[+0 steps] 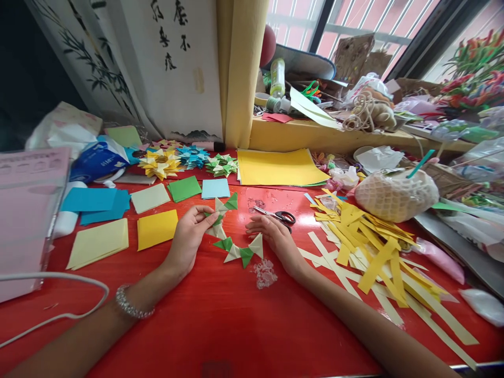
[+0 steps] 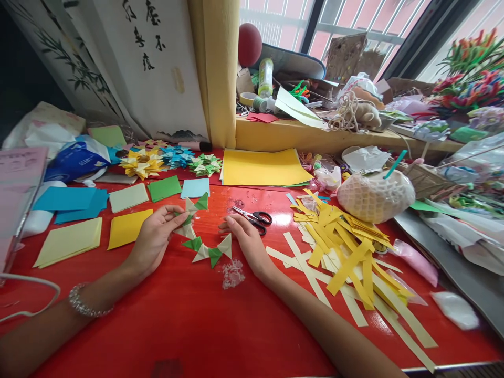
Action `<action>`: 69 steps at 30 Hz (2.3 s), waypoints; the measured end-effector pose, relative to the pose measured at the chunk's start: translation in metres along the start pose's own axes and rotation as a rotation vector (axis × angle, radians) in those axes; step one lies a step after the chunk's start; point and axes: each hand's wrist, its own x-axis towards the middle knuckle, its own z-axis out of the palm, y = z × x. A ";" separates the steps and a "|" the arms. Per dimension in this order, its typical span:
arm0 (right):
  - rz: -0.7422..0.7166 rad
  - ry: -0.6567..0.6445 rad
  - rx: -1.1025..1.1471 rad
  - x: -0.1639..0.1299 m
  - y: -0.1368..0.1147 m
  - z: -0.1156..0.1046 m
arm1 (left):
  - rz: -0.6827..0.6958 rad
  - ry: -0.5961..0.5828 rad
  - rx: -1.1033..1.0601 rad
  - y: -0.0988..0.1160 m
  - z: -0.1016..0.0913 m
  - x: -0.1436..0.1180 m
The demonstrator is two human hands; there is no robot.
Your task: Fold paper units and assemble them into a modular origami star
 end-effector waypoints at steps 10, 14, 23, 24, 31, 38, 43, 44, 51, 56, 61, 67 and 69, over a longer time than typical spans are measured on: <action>-0.059 -0.398 -0.425 0.005 -0.002 -0.016 | 0.013 -0.023 0.001 -0.002 -0.003 0.003; -0.117 -0.291 -0.464 0.006 0.002 -0.016 | -0.008 -0.075 0.039 -0.002 -0.004 0.003; -0.129 -0.147 -0.367 0.010 0.014 -0.017 | -0.093 -0.134 0.138 -0.001 -0.001 0.001; -0.129 -0.132 -0.345 0.011 0.015 -0.017 | -0.097 -0.138 0.142 -0.001 -0.001 0.001; -0.086 -0.029 0.047 0.012 0.015 -0.015 | -0.128 -0.141 0.030 -0.001 0.000 0.001; 0.058 0.042 0.417 0.007 0.008 -0.002 | -0.115 -0.116 -0.054 0.001 0.003 -0.002; 0.104 -0.038 0.516 0.003 0.004 0.003 | -0.102 -0.089 -0.112 -0.002 0.003 -0.003; 0.111 -0.047 0.511 0.002 0.004 0.005 | -0.101 -0.084 -0.128 -0.003 0.003 -0.004; 0.131 -0.008 0.393 -0.006 0.002 0.011 | -0.171 -0.162 -0.052 0.000 0.009 -0.013; 0.090 0.062 0.363 -0.007 0.004 0.011 | -0.204 -0.223 0.044 0.000 0.010 -0.014; 0.094 0.049 0.310 -0.009 0.007 0.012 | -0.162 -0.179 0.046 -0.002 0.010 -0.015; 0.074 0.058 0.289 -0.009 0.008 0.013 | -0.156 -0.177 0.094 -0.004 0.008 -0.015; 0.066 0.062 0.280 -0.009 0.008 0.013 | -0.160 -0.178 0.096 -0.004 0.009 -0.014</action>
